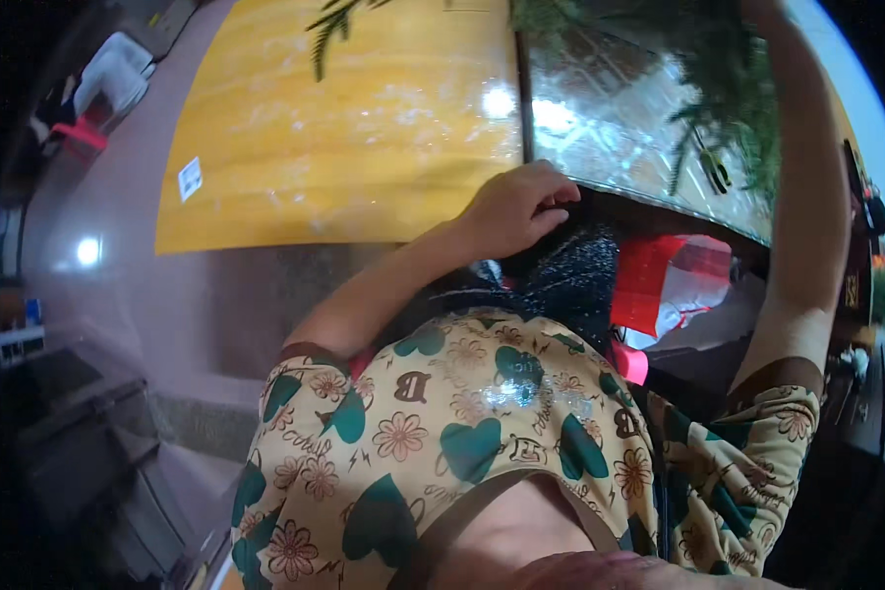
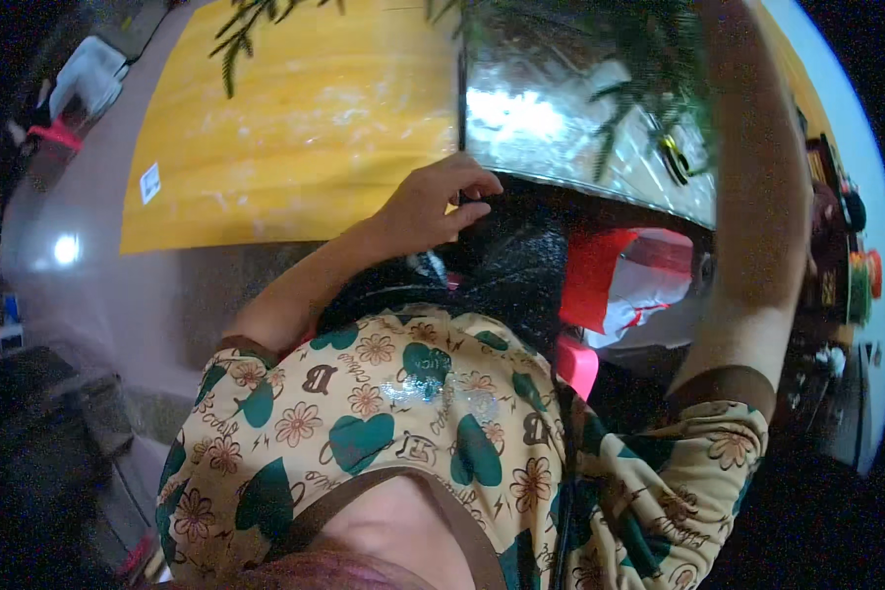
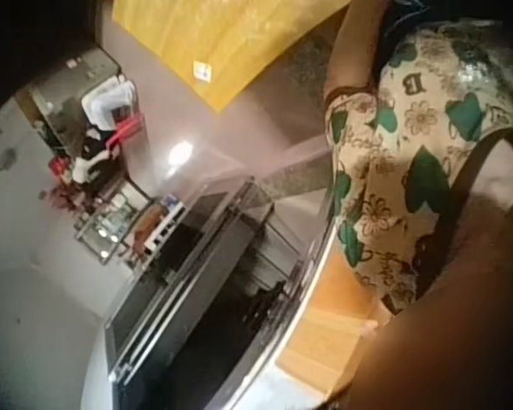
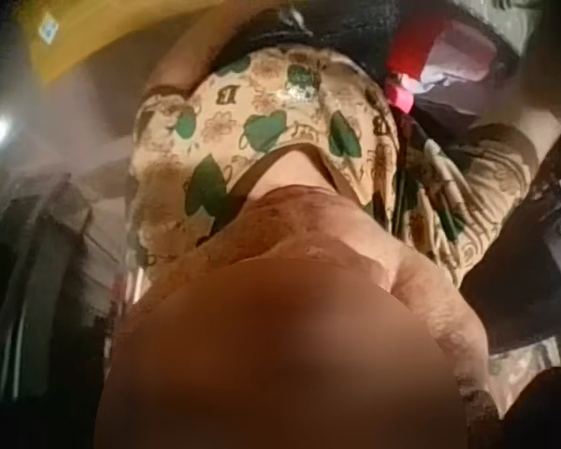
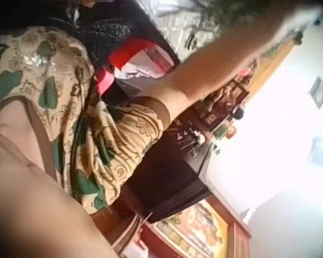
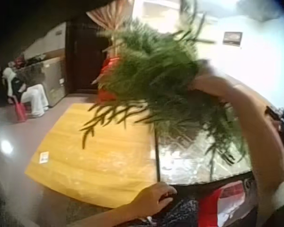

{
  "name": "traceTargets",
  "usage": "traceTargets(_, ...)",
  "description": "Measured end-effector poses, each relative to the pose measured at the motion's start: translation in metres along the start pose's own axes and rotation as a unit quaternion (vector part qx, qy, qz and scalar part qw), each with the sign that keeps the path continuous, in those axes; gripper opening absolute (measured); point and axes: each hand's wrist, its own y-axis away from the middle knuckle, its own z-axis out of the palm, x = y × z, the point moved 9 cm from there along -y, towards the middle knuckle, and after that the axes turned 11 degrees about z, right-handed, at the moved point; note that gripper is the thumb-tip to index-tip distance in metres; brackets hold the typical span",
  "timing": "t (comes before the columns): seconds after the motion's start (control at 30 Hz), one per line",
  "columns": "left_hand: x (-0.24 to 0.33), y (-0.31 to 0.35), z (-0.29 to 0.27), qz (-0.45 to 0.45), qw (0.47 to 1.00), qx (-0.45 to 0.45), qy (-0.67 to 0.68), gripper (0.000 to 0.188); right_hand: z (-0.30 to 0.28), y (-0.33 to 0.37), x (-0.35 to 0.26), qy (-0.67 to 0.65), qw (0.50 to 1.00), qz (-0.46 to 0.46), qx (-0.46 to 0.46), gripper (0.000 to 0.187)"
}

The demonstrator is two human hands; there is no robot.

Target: Cutting and bundling green leafy branches at a production workstation.

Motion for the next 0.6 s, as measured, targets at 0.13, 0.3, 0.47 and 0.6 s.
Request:
traceTargets(0.13,-0.016,0.026,-0.007,-0.131,0.991,0.005,0.026,0.018,0.121,0.029,-0.066,0.071,0.984,-0.042,-0.156,0.05)
traceTargets(0.3,-0.007,0.041,-0.023,-0.069,0.997,0.042,0.0,0.017,0.251,0.098,-0.052,0.075,0.961,-0.219,-0.149,0.075)
traceTargets(0.47,0.008,0.05,-0.058,-0.084,0.992,0.096,-0.005,0.015,0.225,0.124,-0.067,0.047,0.947,-0.261,-0.181,0.07)
traceTargets(0.6,0.01,0.058,-0.118,-0.068,0.974,0.201,-0.079,0.017,0.142,0.144,-0.04,-0.239,0.891,-0.384,-0.024,0.065)
